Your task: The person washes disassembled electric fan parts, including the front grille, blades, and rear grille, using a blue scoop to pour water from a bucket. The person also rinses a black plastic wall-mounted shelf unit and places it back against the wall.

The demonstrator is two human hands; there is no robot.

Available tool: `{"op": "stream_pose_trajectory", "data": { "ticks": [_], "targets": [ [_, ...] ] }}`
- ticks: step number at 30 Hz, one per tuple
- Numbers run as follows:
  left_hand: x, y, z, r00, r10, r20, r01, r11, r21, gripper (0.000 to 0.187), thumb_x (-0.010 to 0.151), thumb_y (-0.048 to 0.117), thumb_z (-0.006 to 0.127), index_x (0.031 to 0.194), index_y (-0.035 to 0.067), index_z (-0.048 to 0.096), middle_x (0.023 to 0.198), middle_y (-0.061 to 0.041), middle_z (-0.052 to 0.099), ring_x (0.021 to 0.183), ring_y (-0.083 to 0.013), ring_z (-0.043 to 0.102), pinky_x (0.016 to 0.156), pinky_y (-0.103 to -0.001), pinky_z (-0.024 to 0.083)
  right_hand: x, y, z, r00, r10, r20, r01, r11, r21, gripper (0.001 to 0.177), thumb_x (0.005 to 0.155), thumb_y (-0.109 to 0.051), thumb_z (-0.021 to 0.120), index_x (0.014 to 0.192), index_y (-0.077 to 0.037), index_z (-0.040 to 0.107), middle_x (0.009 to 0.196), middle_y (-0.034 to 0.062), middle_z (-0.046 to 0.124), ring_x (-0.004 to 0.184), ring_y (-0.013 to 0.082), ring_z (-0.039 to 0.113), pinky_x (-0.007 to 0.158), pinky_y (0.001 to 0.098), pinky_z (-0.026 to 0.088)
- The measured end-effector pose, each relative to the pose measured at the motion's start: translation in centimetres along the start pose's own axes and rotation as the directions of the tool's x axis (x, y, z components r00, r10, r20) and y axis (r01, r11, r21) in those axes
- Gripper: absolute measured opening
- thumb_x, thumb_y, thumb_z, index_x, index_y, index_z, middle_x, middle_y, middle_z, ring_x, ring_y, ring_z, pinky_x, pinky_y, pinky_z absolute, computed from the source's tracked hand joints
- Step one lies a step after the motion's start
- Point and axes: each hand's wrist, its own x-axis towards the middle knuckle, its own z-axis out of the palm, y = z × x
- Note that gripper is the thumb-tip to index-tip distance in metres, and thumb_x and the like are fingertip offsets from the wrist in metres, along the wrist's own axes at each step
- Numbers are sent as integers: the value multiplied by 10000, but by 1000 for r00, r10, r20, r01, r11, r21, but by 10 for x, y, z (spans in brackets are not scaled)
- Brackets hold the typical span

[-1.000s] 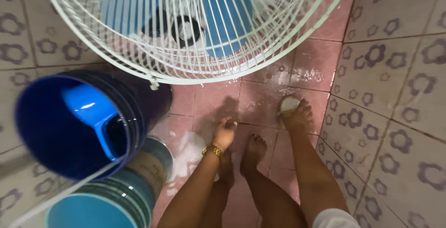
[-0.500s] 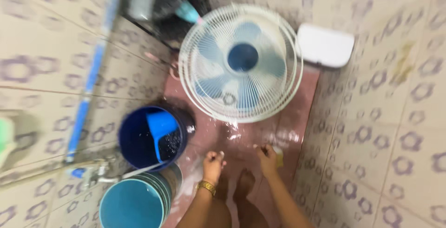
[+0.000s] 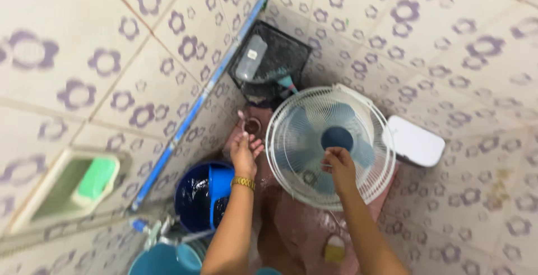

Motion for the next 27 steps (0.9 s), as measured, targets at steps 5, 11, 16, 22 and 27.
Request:
{"op": "stream_pose_trajectory", "data": {
  "ticks": [5,11,16,22,27],
  "targets": [
    [159,0,5,987,142,-76,-137,988,77,254,1028,213,605,1240,92,535,967,-53,606,795,-162,611,654,-328,555,77,-14,35,998,56,7,-56,995,79,287,917,-121,644,1189,-99,557,1025,14,616,856,174,643,723,371,552],
    [293,-7,-10,972,233,-34,-117,603,789,422,986,182,544,1384,45,555,1153,-226,677,972,-383,655,830,-463,540,195,-31,71,999,-45,-1,45,996,71,419,973,-174,633,1360,-63,515,1163,41,574,1015,223,614,831,413,576],
    [340,-26,-6,913,361,190,-323,357,876,462,926,190,563,1366,50,569,1281,-260,658,1188,-447,623,983,-477,509,273,-52,118,983,172,-65,-170,985,40,596,954,-317,627,1465,-130,387,1457,121,446,1218,382,564,881,530,580],
    [359,-60,-2,946,311,92,-190,303,934,520,951,208,567,1447,69,492,1319,-260,607,1173,-467,579,1001,-508,468,339,-45,172,955,283,-87,-287,958,-28,631,974,-381,596,1477,-169,280,1431,197,499,1109,457,639,811,584,593],
    [356,-73,-5,793,517,321,-513,284,810,454,967,128,538,1408,22,546,1334,-272,615,1220,-451,584,1040,-480,487,388,-38,164,986,159,-58,-163,984,-68,438,1041,-427,523,1382,-170,423,1234,145,656,963,317,708,699,543,605]
  ]
}}
